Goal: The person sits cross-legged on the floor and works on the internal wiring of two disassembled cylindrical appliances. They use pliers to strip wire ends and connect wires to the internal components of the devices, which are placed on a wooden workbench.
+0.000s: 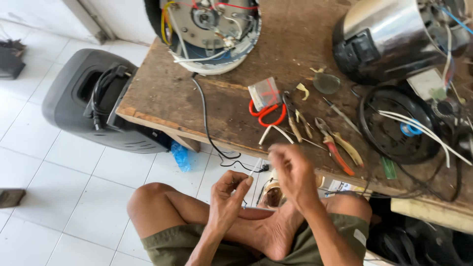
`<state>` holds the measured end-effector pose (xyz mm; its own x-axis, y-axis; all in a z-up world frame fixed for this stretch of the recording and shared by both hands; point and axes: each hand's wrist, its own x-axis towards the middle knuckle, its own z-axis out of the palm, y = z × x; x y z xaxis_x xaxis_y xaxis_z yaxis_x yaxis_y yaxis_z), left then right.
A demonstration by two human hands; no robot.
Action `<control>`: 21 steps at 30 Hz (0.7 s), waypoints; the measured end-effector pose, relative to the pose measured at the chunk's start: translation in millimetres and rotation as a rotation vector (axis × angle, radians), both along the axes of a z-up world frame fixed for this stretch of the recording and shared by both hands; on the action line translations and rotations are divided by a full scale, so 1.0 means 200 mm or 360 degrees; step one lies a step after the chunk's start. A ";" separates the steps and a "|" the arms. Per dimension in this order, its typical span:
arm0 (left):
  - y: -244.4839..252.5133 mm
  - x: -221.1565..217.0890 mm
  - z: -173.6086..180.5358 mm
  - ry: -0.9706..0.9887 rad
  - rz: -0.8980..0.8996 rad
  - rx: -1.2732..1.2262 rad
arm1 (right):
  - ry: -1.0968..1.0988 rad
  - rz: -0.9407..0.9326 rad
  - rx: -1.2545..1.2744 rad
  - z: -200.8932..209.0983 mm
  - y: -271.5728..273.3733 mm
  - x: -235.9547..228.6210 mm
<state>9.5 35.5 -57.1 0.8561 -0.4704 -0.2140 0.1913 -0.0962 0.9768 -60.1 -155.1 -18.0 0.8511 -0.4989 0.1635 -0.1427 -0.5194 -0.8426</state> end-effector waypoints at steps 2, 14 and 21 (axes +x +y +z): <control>-0.02 -0.02 -0.01 -0.0026 -0.0025 -0.0063 | 0.0146 -0.0091 0.0539 0.09 0.12 -0.01; -0.09 -0.09 -0.04 0.0184 -0.0293 -0.0097 | 0.0259 -0.0073 0.0974 -0.14 0.02 -0.19; -0.10 -0.10 0.01 0.0008 -0.0271 0.0208 | 0.0012 -0.0107 0.1054 -0.33 0.00 -0.22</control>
